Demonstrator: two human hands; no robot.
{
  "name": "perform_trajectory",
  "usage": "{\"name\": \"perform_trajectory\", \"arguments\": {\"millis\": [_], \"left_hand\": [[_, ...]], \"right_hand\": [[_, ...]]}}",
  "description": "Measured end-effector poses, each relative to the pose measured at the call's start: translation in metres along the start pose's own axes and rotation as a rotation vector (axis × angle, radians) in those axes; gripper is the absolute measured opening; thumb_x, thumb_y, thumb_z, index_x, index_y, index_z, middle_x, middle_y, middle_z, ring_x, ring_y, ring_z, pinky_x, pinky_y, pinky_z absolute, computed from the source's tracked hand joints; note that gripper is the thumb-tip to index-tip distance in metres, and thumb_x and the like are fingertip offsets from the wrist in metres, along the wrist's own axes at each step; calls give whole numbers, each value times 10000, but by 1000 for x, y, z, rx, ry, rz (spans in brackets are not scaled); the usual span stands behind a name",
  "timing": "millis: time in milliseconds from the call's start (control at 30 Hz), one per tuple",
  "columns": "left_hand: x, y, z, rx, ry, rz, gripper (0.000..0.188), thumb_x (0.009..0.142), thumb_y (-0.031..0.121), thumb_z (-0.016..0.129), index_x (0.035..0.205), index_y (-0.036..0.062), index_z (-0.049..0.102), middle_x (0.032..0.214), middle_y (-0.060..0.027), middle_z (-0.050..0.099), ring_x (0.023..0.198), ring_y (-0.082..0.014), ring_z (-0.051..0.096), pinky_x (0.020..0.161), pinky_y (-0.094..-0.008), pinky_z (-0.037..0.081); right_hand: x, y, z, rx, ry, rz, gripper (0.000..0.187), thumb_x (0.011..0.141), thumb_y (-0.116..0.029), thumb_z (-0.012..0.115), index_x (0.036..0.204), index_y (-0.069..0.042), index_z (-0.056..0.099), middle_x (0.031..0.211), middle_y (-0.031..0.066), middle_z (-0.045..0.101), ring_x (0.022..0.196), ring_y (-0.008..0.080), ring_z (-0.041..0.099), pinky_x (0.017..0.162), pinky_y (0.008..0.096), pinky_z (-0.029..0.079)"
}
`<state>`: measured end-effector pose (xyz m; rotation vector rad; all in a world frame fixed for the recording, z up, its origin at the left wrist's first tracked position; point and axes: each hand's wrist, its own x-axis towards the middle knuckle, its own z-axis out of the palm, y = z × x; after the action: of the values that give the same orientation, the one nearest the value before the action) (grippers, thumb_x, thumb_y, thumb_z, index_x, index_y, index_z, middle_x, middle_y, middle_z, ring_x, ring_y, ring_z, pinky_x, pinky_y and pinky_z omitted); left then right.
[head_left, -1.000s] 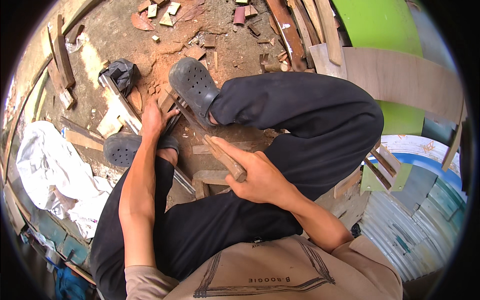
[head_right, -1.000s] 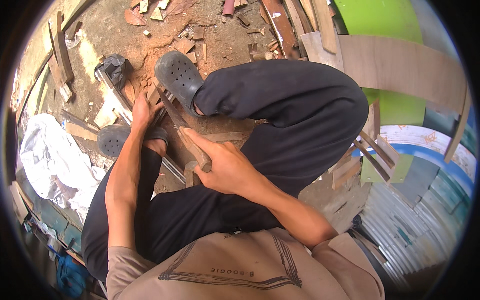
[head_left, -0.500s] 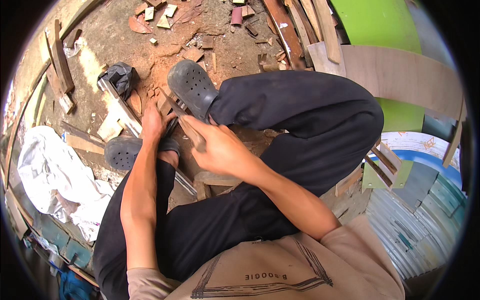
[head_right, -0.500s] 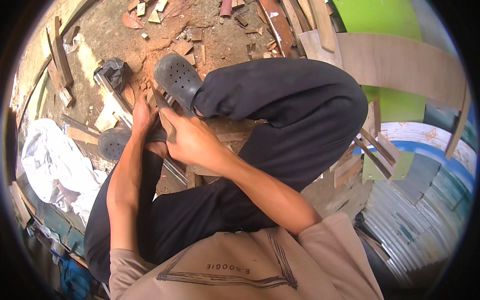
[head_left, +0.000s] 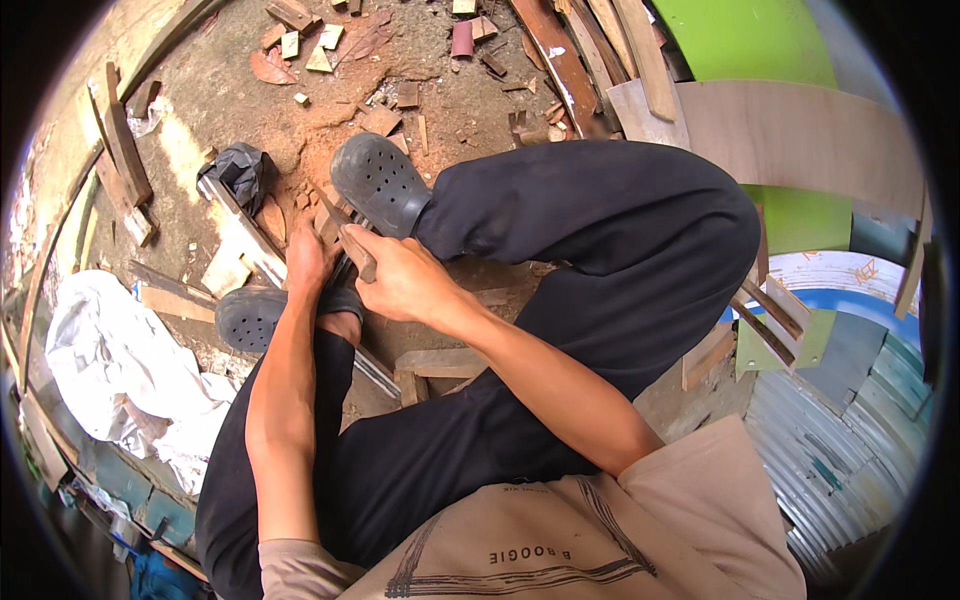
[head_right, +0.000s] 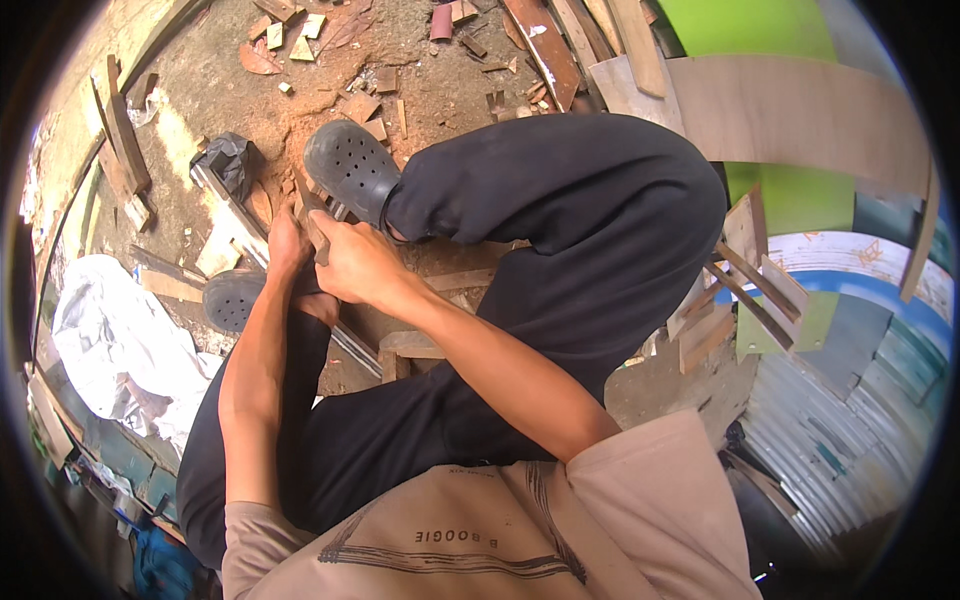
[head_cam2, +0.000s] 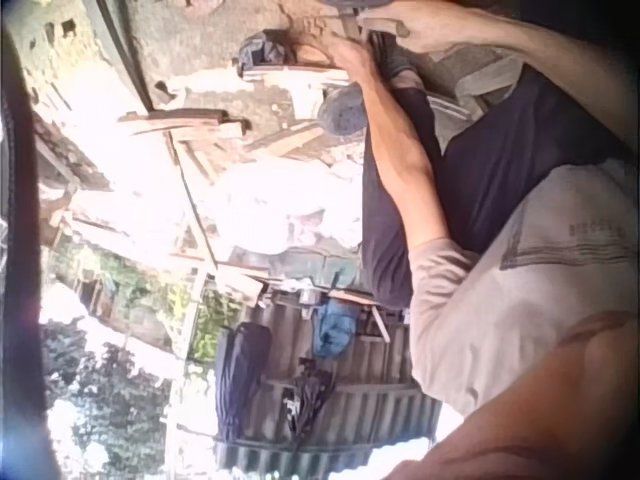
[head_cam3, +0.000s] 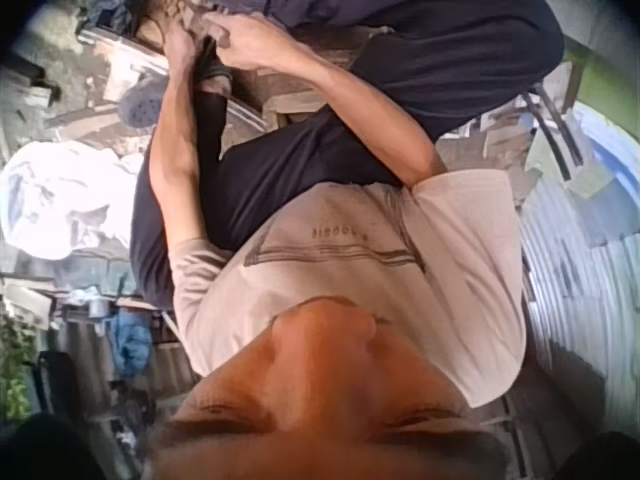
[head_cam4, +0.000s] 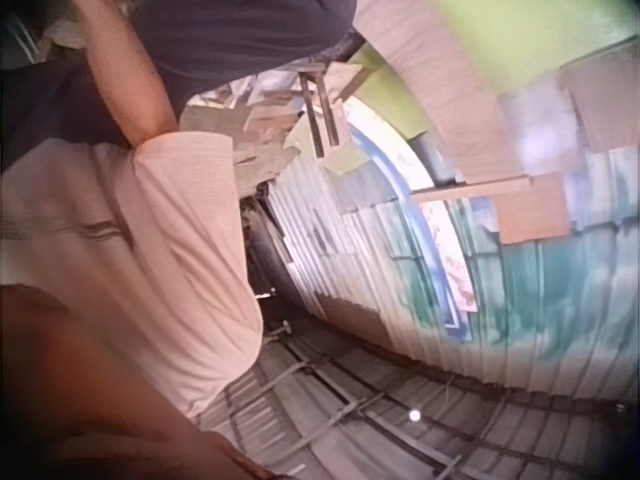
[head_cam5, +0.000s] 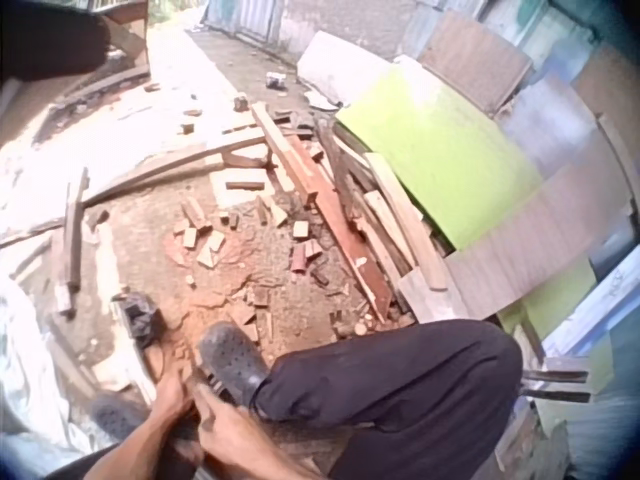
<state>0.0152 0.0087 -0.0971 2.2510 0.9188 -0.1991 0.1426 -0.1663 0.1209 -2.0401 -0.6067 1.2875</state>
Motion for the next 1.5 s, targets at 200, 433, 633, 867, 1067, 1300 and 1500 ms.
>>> {"name": "perform_trajectory", "arguments": {"millis": [200,433,633,867,1067,1300,1500], "left_hand": [[-6,9,0,101,-7,19,902,719,491,904,1350,-51,553,1100,-285,695,1091,-471,645,915,-521,523],[-14,-33,13,-72,-20,-68,890,703,519,902,1314,-38,573,1161,-287,685,1141,-457,636,943,-523,512],[-9,16,-4,129,-45,-43,938,695,549,898,1349,-30,556,1220,-285,675,1181,-443,625,968,-508,507],[-20,4,4,154,36,2,934,717,592,862,1336,-38,557,1204,-282,673,1162,-432,630,937,-530,508],[-12,20,-6,161,-41,-72,926,692,589,879,1319,-21,574,1246,-257,672,1206,-406,621,963,-507,493],[-22,32,-10,202,-31,-132,920,695,581,876,1333,-9,573,1266,-224,668,1238,-375,603,985,-497,488],[-19,28,-15,182,-32,-122,924,702,570,874,1350,-5,552,1243,-195,678,1250,-350,594,1007,-488,471]], "right_hand": [[-105,2,-42,127,35,-113,690,822,-138,650,1482,-13,493,984,345,698,963,490,691,853,551,545],[-5,4,8,-37,45,-87,690,833,-92,628,1503,-25,474,1020,318,697,919,466,702,826,486,556],[-80,-16,-38,47,-3,-57,704,824,-53,647,1507,-31,476,1031,311,702,964,464,699,839,469,556],[-39,-3,-15,-61,-5,-67,676,837,-72,635,1495,-31,489,1113,321,689,1054,476,673,903,459,548],[-82,-30,-38,-19,3,-132,709,824,-80,667,1499,2,469,1085,326,701,1073,491,661,947,499,531],[-52,-14,-19,-72,15,-125,672,856,-88,653,1505,-57,483,1174,320,679,1122,495,635,972,469,529],[-59,-27,-31,-115,-6,-92,661,852,-70,636,1498,-51,500,1188,316,684,1163,419,675,986,429,514]]}}
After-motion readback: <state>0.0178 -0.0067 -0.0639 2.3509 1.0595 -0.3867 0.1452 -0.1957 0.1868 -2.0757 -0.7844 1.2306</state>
